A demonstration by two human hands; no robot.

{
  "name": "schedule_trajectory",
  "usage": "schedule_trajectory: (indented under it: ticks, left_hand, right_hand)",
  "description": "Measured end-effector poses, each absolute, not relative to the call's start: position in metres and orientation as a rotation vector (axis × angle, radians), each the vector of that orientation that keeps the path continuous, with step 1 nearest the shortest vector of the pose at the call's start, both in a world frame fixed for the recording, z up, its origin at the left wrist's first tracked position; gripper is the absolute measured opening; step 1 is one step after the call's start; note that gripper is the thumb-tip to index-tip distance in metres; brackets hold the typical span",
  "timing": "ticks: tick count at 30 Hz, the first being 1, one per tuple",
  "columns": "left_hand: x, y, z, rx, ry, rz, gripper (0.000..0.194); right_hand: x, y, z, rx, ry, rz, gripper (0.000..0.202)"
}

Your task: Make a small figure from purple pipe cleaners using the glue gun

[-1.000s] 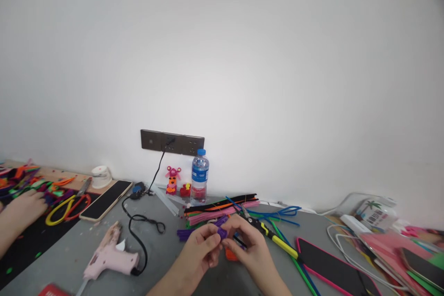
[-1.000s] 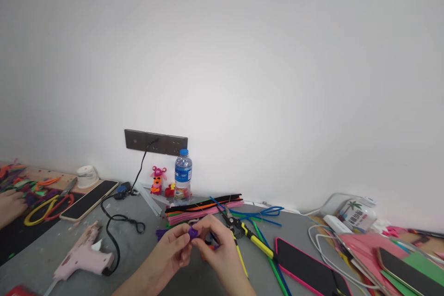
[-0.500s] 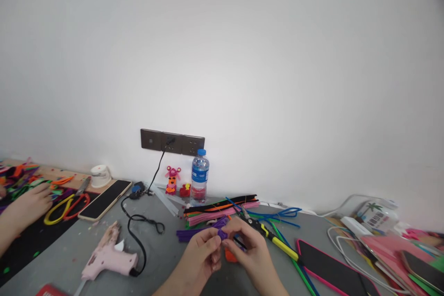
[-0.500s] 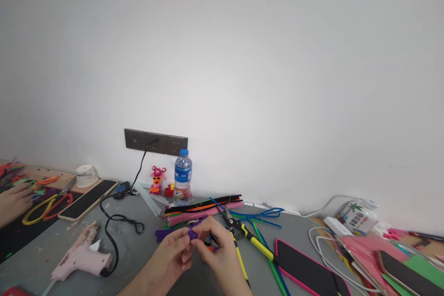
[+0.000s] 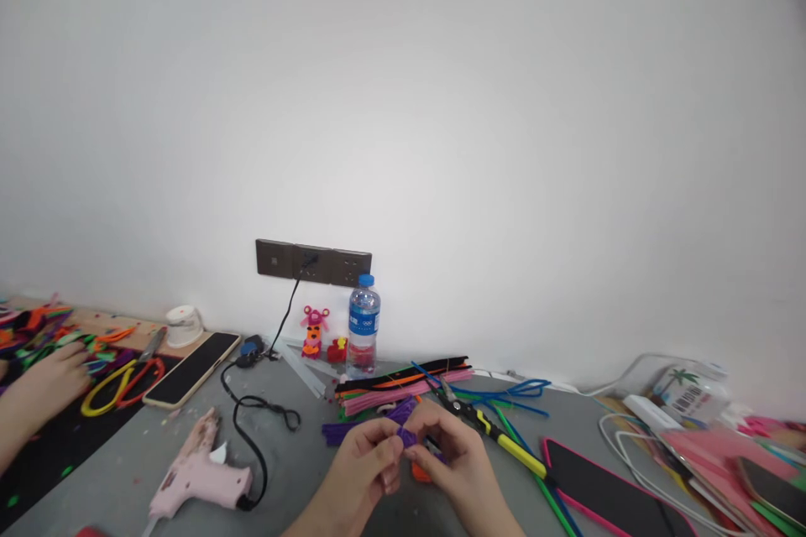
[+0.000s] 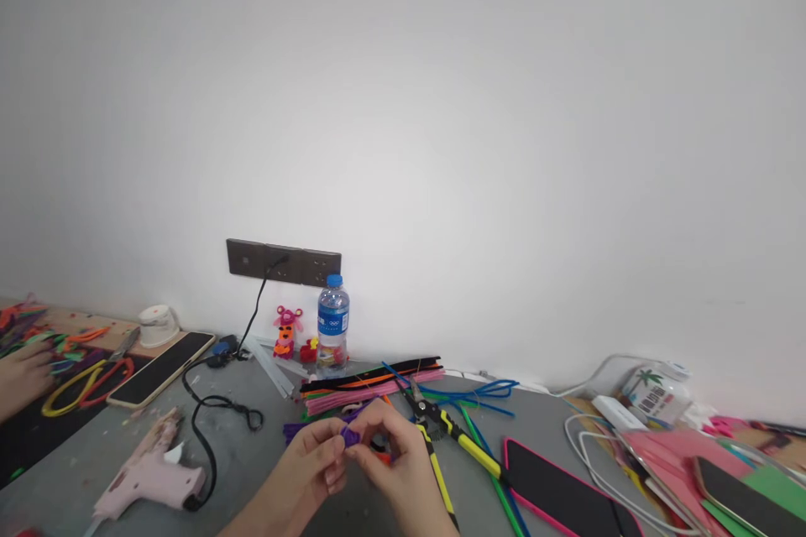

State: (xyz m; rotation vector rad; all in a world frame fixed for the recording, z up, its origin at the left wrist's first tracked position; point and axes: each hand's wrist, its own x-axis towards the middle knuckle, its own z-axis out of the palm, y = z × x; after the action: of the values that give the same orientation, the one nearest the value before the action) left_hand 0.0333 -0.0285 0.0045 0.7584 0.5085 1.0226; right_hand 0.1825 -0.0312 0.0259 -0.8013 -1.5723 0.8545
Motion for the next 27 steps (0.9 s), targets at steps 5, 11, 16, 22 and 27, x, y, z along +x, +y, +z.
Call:
schedule_trajectory:
  ticks: [5,11,16,22,27]
  left_hand:
    - [0.033,-0.029,0.003,0.750,0.491,1.017,0.037]
    - [0.033,-0.030,0.006,0.735,0.483,1.014,0.034]
    - [0.035,-0.033,0.010,0.605,0.414,0.964,0.038]
    - [0.036,-0.037,0.017,0.500,0.477,0.976,0.046]
    - [0.035,-0.039,0.017,0.425,0.503,0.974,0.045]
  right_hand:
    - [0.181,-0.033,0.028,-0.799,-1.529,0.916,0.015]
    - [0.181,-0.032,0.027,-0.837,-1.513,0.910,0.016]
    - [0.179,-0.033,0.026,-0.841,-1.486,0.944,0.012]
    - [0.178,-0.034,0.026,-0.889,-1.568,0.833,0.006]
    - [0.178,-0.036,0.029,-0.888,-1.652,0.765,0.009]
